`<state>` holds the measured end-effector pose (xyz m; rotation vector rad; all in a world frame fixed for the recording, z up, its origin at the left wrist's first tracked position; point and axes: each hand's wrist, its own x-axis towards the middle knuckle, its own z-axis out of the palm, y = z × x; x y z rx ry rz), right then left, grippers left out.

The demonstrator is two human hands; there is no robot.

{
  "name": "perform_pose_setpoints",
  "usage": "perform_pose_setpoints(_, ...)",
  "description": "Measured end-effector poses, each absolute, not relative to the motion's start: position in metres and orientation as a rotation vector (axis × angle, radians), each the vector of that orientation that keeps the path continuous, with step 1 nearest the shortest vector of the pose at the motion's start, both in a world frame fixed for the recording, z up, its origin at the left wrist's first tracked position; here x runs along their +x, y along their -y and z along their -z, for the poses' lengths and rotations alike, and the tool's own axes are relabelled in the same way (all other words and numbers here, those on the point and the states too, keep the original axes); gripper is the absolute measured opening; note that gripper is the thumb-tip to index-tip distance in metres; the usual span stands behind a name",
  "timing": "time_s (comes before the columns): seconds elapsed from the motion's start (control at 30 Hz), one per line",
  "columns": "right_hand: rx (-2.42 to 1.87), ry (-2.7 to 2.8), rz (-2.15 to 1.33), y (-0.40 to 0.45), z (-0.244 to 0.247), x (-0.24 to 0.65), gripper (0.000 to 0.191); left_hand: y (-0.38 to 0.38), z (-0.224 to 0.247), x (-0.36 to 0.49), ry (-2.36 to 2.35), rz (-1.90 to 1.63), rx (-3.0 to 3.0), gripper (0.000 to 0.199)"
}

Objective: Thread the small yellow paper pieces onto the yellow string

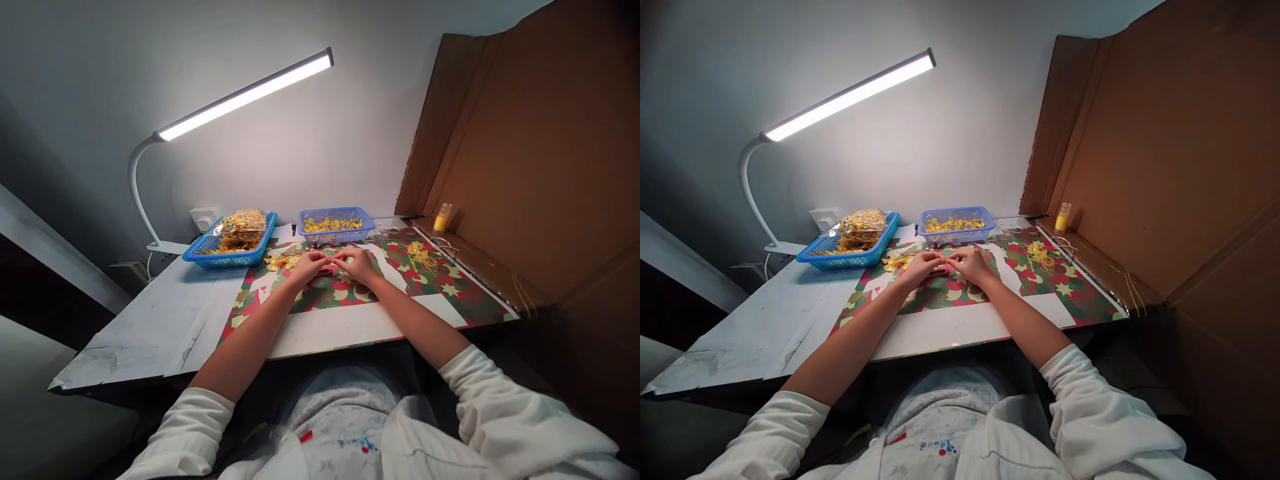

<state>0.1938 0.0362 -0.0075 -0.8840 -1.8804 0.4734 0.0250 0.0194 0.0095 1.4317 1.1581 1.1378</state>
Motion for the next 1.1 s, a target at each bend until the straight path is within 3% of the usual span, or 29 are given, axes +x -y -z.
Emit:
perform_pose_setpoints(0.33, -0.924, 1.889, -0.308, -0.035, 0.0018, 0.1953, 0.014, -0.0216, -0.0091, 0.0237, -1.204, -1.131, 1.467, 0.025)
perform_pose_setpoints(0.53, -0.941, 1.86, -0.475, -0.0339, 0.0033, 0.1938, 0.003, -0.0204, -0.009, 0.024, -1.186, -1.094, 1.448, 0.021)
perform_pose_setpoints(1.1, -0.884, 1.955, -0.345, -0.0367, 0.0068, 0.1947, 0.009, -0.0194, -0.011, 0.0231, -1.216, -1.115, 1.5, 0.025)
